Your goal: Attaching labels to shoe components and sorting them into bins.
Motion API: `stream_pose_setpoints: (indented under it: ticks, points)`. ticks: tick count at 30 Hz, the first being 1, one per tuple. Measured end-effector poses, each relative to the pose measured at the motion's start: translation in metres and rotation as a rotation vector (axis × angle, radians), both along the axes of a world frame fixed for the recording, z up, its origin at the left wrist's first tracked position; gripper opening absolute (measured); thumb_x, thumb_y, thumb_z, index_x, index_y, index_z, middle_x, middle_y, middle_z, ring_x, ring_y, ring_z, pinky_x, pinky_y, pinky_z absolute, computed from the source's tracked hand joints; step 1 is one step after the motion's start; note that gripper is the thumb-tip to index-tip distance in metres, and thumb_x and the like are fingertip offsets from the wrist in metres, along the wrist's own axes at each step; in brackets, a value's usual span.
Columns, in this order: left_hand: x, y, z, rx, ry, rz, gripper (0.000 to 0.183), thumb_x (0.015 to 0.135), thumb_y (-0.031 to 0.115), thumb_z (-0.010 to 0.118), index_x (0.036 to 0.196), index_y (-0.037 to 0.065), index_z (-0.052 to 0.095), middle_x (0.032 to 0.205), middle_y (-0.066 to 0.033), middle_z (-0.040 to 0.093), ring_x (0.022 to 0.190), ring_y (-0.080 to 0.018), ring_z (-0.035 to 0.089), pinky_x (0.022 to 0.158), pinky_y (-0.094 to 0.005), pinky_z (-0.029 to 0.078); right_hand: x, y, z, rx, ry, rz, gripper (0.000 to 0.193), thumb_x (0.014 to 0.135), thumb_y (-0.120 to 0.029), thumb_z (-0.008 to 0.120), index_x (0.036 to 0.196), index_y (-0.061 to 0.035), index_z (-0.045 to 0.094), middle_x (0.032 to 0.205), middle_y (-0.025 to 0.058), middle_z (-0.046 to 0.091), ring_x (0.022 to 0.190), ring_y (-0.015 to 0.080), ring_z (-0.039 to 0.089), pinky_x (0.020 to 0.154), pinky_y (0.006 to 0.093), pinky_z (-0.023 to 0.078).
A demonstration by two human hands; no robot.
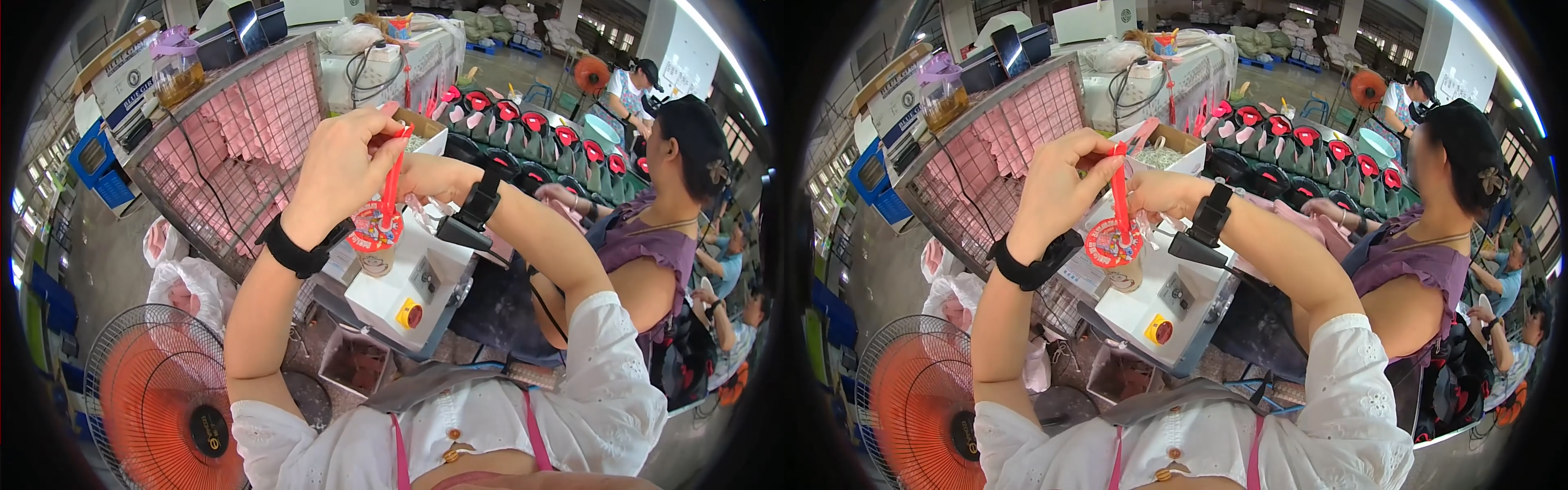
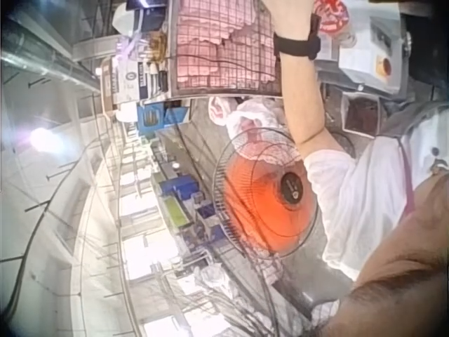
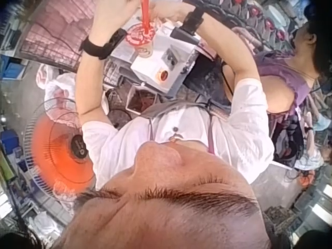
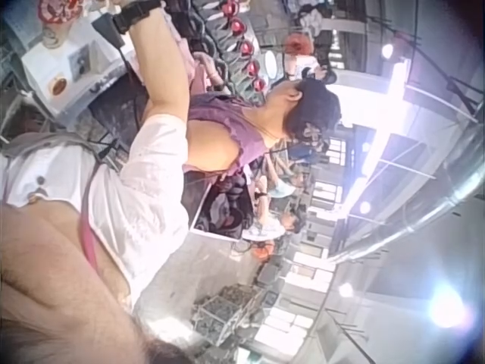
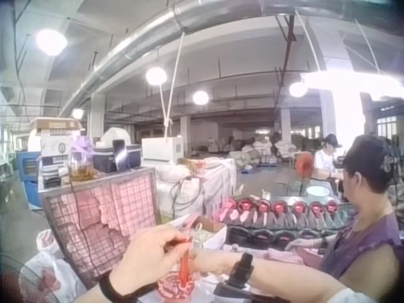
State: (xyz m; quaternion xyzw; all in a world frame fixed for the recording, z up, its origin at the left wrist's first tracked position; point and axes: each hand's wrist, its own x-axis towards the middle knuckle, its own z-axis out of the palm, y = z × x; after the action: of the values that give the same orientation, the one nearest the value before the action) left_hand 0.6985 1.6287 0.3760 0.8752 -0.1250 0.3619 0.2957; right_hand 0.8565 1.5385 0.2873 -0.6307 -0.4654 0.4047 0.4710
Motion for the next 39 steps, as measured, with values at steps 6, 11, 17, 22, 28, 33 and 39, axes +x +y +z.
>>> stream_pose_setpoints:
  ticks: [6, 11, 17, 22, 28, 33, 39]
  points:
    - [0.001, 0.003, -0.002, 0.001, -0.003, -0.001, 0.011, 0.076, 0.004, 0.062, 0.083, -0.004, 0.061, 0.078, -0.0101, 0.062, 0.068, -0.0169, 0.062, 0.062, -0.0262, 0.048, -0.001, -0.002, 0.012, 0.036, 0.027, 0.016, 0.009, 0.076, -0.011, 0.059, 0.082, -0.0053, 0.063, 0.068, -0.0012, 0.057, 0.052, 0.0045, 0.046, 0.042, 0.0203, 0.031]
    - [0.004, 0.001, -0.022, 0.092, -0.022, 0.009, 0.01, 0.074, 0.002, 0.061, 0.083, -0.002, 0.062, 0.079, -0.0095, 0.059, 0.069, -0.0198, 0.061, 0.06, -0.027, 0.048, -0.017, -0.021, 0.064, 0.13, 0.225, -0.141, 0.01, 0.077, -0.013, 0.061, 0.075, -0.0031, 0.06, 0.062, -0.0011, 0.055, 0.045, 0.0039, 0.045, 0.038, 0.0175, 0.03]
    - [-0.002, 0.003, -0.016, 0.047, 0.008, 0.039, 0.01, 0.075, 0.004, 0.061, 0.084, -0.002, 0.063, 0.079, -0.0092, 0.058, 0.068, -0.0203, 0.06, 0.06, -0.0275, 0.048, -0.016, -0.03, 0.05, -0.102, -0.38, -0.068, 0.019, 0.08, -0.023, 0.059, 0.079, -0.0039, 0.061, 0.055, -0.0051, 0.043, 0.042, 0.0042, 0.032, 0.038, 0.0224, 0.02]
    - [-0.003, 0.002, -0.015, 0.057, -0.004, 0.06, 0.01, 0.075, 0.004, 0.062, 0.083, -0.002, 0.063, 0.076, -0.0081, 0.056, 0.065, -0.0197, 0.057, 0.059, -0.0281, 0.046, -0.007, -0.02, 0.018, -0.22, -0.081, 0.01, 0.018, 0.08, -0.021, 0.058, 0.08, -0.0032, 0.062, 0.054, -0.0058, 0.042, 0.042, 0.0042, 0.031, 0.038, 0.023, 0.02]
    - [-0.004, -0.003, -0.015, 0.054, -0.058, 0.015, 0.01, 0.073, 0.004, 0.063, 0.082, -0.002, 0.063, 0.077, -0.0099, 0.057, 0.065, -0.0208, 0.059, 0.059, -0.0276, 0.046, -0.008, -0.017, 0.003, -0.019, -0.163, -0.061, 0.012, 0.077, -0.015, 0.056, 0.076, -0.0053, 0.062, 0.054, -0.006, 0.041, 0.044, 0.0045, 0.032, 0.04, 0.0229, 0.023]
    - [-0.009, 0.002, -0.013, 0.027, -0.043, 0.025, 0.009, 0.072, 0.001, 0.061, 0.08, -0.003, 0.061, 0.076, -0.0098, 0.057, 0.064, -0.0223, 0.059, 0.057, -0.0277, 0.046, -0.03, -0.017, 0.016, -0.037, -0.036, -0.122, 0.012, 0.076, -0.016, 0.056, 0.077, -0.0043, 0.061, 0.06, -0.0022, 0.048, 0.047, 0.0066, 0.037, 0.041, 0.0234, 0.026]
    - [-0.006, 0.0, -0.008, 0.051, -0.033, 0.031, 0.008, 0.072, 0.001, 0.061, 0.079, -0.004, 0.061, 0.075, -0.0096, 0.056, 0.062, -0.0208, 0.057, 0.056, -0.0283, 0.044, -0.03, -0.025, 0.019, 0.009, 0.119, -0.151, 0.01, 0.08, -0.015, 0.055, 0.079, -0.0065, 0.061, 0.065, -0.0026, 0.052, 0.048, 0.0039, 0.037, 0.041, 0.0213, 0.026]
